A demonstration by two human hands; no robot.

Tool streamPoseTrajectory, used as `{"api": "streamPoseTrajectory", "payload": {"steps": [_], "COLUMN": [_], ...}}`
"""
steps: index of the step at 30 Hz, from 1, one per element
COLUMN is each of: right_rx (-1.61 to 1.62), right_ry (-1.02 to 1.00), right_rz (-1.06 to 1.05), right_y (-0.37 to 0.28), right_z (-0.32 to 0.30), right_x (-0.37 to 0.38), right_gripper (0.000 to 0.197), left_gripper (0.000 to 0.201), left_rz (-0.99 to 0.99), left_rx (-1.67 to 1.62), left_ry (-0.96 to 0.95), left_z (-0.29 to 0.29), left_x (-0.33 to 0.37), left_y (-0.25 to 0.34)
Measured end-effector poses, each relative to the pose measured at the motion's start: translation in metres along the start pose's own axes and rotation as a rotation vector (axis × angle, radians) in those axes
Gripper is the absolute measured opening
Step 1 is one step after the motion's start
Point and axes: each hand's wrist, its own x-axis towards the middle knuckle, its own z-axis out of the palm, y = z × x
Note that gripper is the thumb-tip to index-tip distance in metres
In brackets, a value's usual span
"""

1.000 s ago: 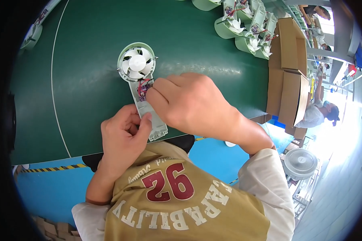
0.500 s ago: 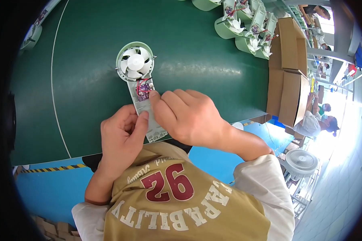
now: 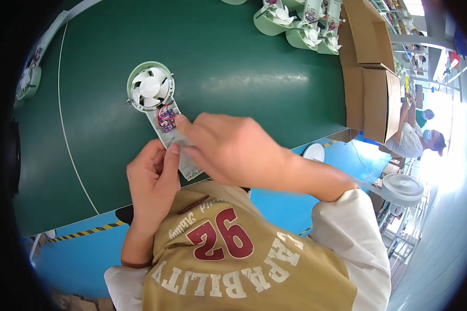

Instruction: The person assembles portable electric fans by connecting wiring to the circuit boards inside the casing, plugging in and placing batteries into the handles, and setting the assembled fans onto the table.

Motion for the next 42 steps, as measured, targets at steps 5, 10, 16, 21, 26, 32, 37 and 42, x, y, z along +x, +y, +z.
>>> {"api": "streamPoseTrajectory", "payload": {"steps": [5,10,16,21,26,32,37,42], "right_rx": [0.725,0.757,0.529,0.431,0.355,0.353,0.384,0.325], "right_ry": [-0.032,0.036,0.148,0.217,0.268,0.332,0.384,0.428], "right_rz": [0.497,0.633,0.651,0.658,0.609,0.606,0.636,0.677], "right_y": [0.001,-0.013,-0.025,-0.036,-0.043,-0.045,-0.049,-0.051], "right_z": [-0.017,-0.004,-0.008,-0.006,0.008,0.019,0.023,0.027], "right_x": [-0.019,-0.042,-0.042,-0.039,-0.034,-0.03,-0.025,-0.021], "right_gripper": [0.046,0.041,0.029,0.026,0.029,0.028,0.027,0.025], "left_gripper": [0.017,0.021,0.031,0.033,0.03,0.026,0.026,0.027], "left_rz": [-0.032,-0.088,-0.118,-0.121,-0.11,-0.11,-0.083,-0.092], "left_rx": [0.002,-0.067,-0.171,-0.21,-0.197,-0.191,-0.157,-0.132], "left_ry": [0.049,-0.013,-0.053,-0.062,-0.077,-0.082,-0.095,-0.115], "left_z": [0.004,0.006,0.009,0.015,0.015,0.015,0.013,0.011], "left_x": [-0.002,-0.003,-0.008,-0.008,-0.007,-0.007,-0.007,-0.007], "left_y": [0.0,0.007,0.005,0.004,0.001,-0.002,-0.006,-0.004]}}
